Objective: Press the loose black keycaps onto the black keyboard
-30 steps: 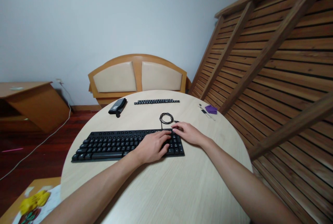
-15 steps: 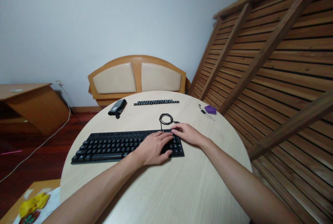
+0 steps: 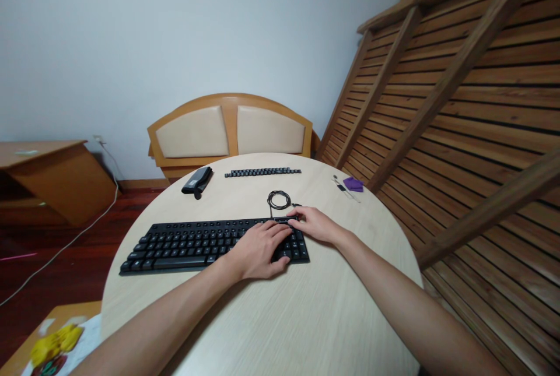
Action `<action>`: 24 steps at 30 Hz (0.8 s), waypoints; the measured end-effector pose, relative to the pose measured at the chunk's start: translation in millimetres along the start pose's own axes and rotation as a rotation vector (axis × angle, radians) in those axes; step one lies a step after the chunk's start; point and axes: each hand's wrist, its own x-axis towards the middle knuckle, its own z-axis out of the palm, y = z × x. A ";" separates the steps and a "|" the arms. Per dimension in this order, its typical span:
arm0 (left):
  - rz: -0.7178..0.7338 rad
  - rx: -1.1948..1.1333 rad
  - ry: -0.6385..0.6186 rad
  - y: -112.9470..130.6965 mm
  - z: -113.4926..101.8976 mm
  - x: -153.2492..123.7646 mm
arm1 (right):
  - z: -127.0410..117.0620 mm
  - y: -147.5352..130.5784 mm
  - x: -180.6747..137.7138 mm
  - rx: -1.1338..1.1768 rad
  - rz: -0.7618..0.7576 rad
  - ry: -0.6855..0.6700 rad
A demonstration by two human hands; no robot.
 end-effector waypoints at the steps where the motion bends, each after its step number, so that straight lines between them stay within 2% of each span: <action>1: -0.002 0.004 0.002 0.3 0.9 -0.5 | -0.4 -1.2 -0.3 -0.013 -0.011 0.000; 7: -0.006 0.019 0.020 3.3 4.4 -2.0 | -7.4 -4.9 2.0 -0.117 -0.065 -0.007; 10: -0.007 0.029 0.029 3.9 6.1 -2.5 | -13.6 1.5 11.3 -0.222 -0.040 0.063; 14: -0.014 0.034 0.022 4.0 7.7 -2.8 | -26.8 20.9 36.4 -0.419 0.099 0.196; 17: -0.019 0.031 0.007 4.7 6.9 -2.5 | -37.6 41.2 61.0 -0.526 0.253 0.198; 24: -0.040 0.016 -0.022 5.9 3.8 -1.5 | -48.4 85.8 112.4 -0.617 0.415 0.165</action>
